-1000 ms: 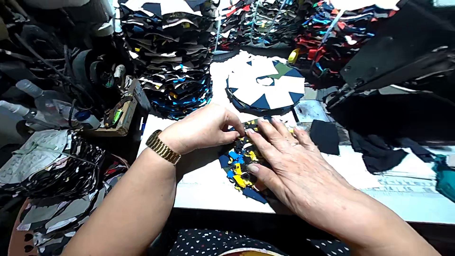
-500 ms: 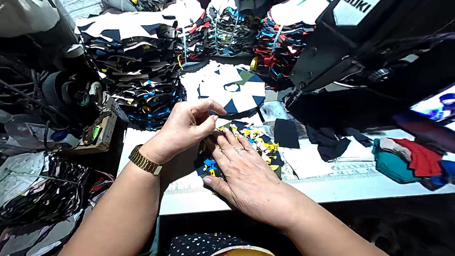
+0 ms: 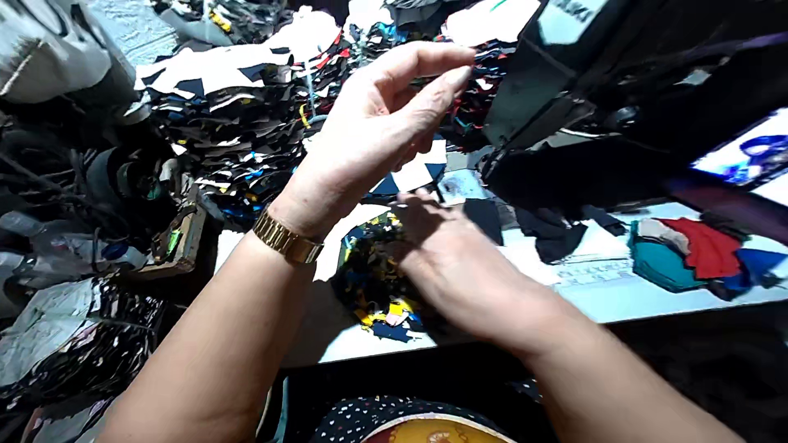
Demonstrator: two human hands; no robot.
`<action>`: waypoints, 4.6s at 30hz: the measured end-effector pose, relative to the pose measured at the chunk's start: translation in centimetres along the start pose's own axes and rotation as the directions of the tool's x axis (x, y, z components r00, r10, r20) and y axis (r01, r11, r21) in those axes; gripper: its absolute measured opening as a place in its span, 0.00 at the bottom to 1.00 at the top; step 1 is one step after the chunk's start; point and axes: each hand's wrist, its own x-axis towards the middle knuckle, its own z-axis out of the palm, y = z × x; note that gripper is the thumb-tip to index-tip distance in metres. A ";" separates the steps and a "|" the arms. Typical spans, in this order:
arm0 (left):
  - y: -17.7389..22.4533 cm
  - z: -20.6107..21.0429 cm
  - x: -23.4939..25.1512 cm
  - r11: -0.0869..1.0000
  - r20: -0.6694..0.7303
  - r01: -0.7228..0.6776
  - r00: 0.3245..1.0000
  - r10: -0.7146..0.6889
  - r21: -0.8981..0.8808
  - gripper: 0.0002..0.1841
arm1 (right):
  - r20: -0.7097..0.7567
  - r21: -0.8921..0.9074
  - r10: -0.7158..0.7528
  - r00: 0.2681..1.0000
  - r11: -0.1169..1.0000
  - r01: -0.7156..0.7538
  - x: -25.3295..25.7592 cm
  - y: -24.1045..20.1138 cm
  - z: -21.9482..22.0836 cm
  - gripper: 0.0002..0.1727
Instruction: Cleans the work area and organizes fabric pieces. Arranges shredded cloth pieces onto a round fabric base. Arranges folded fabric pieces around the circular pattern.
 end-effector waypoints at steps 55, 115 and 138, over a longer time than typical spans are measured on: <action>-5.3 3.1 -3.9 0.975 0.427 0.201 0.876 -0.222 0.095 0.27 | -0.443 0.324 0.351 0.825 0.921 -0.218 -7.2 3.5 -3.7 0.05; -5.6 1.0 -2.9 0.874 0.603 0.036 0.710 -0.364 0.485 0.15 | -0.277 0.308 0.272 0.922 0.934 -0.183 -7.8 1.2 -0.9 0.16; -6.3 1.1 -3.4 0.879 0.428 -0.028 0.881 -0.204 0.476 0.15 | -0.419 -0.129 0.226 0.879 0.944 -0.304 -11.8 7.9 -7.4 0.11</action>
